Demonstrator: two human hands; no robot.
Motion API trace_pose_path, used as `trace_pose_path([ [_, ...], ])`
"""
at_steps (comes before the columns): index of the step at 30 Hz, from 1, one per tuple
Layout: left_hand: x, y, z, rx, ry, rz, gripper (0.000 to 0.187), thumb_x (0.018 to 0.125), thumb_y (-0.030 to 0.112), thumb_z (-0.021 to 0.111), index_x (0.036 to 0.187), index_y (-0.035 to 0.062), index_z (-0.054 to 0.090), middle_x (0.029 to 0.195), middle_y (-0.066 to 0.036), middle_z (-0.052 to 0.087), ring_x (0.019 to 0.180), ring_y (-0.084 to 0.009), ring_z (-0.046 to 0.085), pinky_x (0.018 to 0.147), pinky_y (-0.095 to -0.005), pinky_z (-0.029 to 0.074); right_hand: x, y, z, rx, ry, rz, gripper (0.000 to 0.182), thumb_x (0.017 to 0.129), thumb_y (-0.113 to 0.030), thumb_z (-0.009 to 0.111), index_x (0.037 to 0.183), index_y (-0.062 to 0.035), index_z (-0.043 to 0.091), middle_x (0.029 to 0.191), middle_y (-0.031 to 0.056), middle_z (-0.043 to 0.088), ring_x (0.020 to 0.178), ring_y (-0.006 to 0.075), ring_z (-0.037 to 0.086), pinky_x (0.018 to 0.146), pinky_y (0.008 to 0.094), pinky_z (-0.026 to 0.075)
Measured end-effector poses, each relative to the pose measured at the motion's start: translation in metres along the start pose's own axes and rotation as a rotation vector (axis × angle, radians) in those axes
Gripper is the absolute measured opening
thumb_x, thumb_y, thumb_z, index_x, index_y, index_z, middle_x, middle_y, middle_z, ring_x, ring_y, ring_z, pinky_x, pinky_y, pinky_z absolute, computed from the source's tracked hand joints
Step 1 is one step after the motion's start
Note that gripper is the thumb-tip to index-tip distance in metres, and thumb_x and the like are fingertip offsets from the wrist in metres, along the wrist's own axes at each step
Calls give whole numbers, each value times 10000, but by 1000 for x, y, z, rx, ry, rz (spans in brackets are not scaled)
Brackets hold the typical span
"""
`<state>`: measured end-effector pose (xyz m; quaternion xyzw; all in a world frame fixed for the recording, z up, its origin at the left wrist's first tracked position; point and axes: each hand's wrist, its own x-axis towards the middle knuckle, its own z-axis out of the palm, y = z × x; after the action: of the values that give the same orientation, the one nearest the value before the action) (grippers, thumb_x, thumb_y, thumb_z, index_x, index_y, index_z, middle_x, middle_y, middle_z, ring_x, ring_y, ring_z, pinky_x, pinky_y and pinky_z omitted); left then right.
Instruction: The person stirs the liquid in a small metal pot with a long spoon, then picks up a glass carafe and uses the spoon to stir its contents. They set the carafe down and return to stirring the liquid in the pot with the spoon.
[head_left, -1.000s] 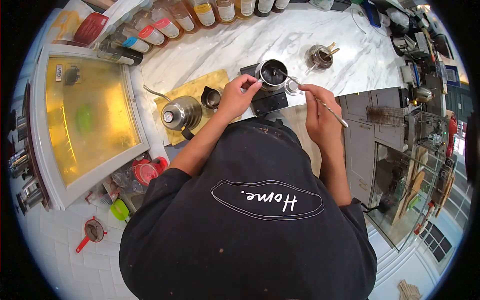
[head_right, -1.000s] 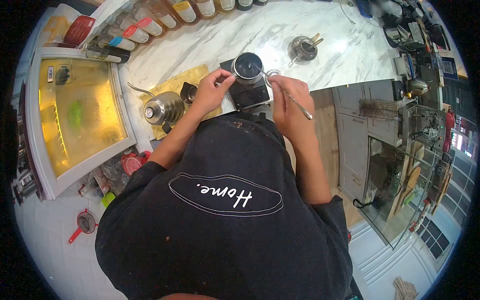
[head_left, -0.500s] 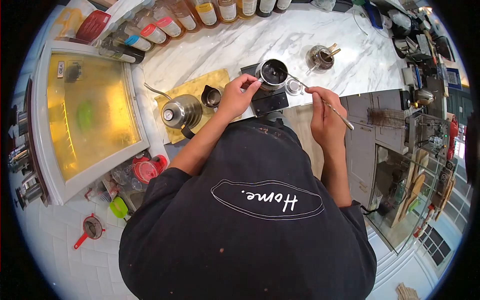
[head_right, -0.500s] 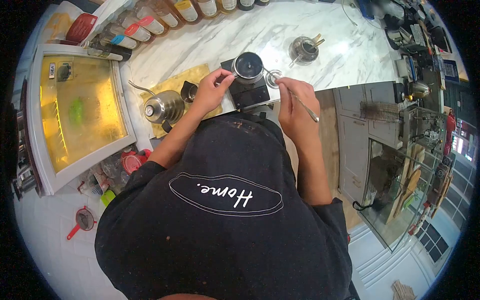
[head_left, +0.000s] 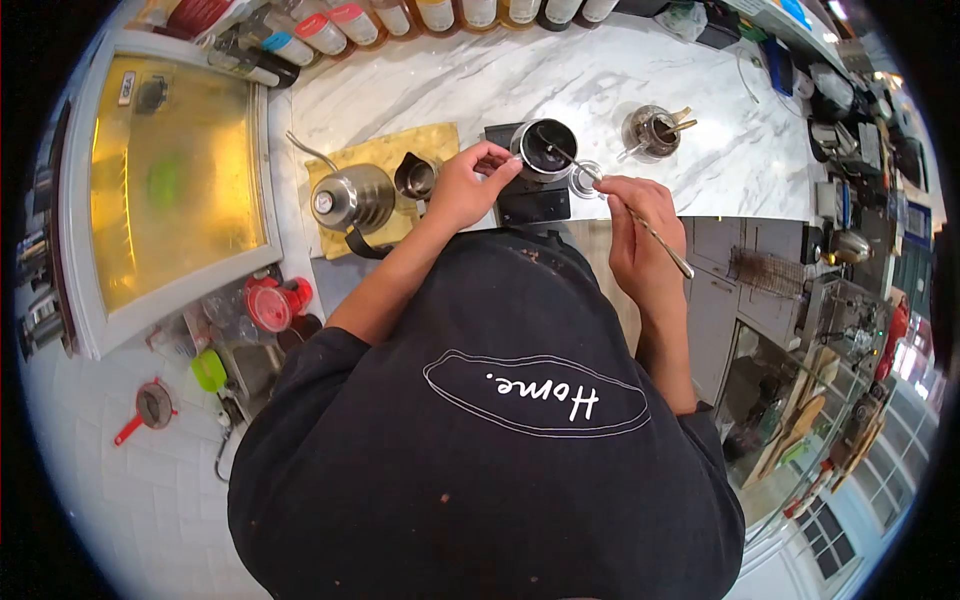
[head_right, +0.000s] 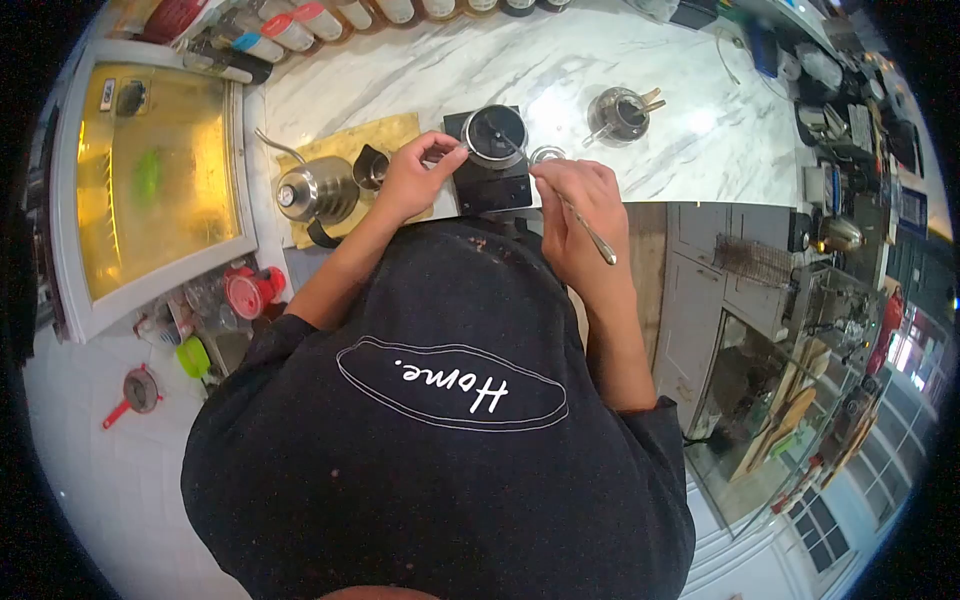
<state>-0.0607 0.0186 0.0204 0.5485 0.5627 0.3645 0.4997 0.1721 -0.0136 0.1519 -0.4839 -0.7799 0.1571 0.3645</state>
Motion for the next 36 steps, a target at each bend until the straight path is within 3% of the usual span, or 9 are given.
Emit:
trace_pose_path([
  [7,-7,12,11,-14,124,-42,226,945,237,734,1030,30,704,919,-27,718,861,-113,651,783,-275,504,12,40,-25,36,-40,14,143,893,32,669,1019,-35,669,967,123,717,896,331,670,895,428,501],
  [18,-19,13,47,-180,431,-216,221,948,194,724,1060,5,701,927,-34,718,873,-99,648,809,-265,517,50,79,-42,237,-290,-223,173,888,48,655,1039,-33,629,967,123,698,901,309,664,903,447,482],
  [27,-20,8,74,-347,642,-196,203,969,158,702,1115,19,678,931,-8,697,860,-61,624,793,-226,495,71,103,-40,320,-385,-378,158,886,27,654,1034,-21,627,970,121,700,916,305,668,919,455,477],
  [34,-20,13,85,-361,751,-147,222,965,139,708,1136,3,673,949,-14,687,864,-71,622,808,-235,509,79,109,-37,379,-424,-482,158,877,7,674,1026,-35,639,949,114,693,907,299,670,900,441,468],
  [36,-21,24,85,-337,751,-217,237,978,165,695,1160,15,670,978,-21,698,881,-91,637,818,-254,508,84,110,-34,375,-422,-483,154,877,3,675,1023,-37,642,949,114,693,906,301,669,899,437,466],
])
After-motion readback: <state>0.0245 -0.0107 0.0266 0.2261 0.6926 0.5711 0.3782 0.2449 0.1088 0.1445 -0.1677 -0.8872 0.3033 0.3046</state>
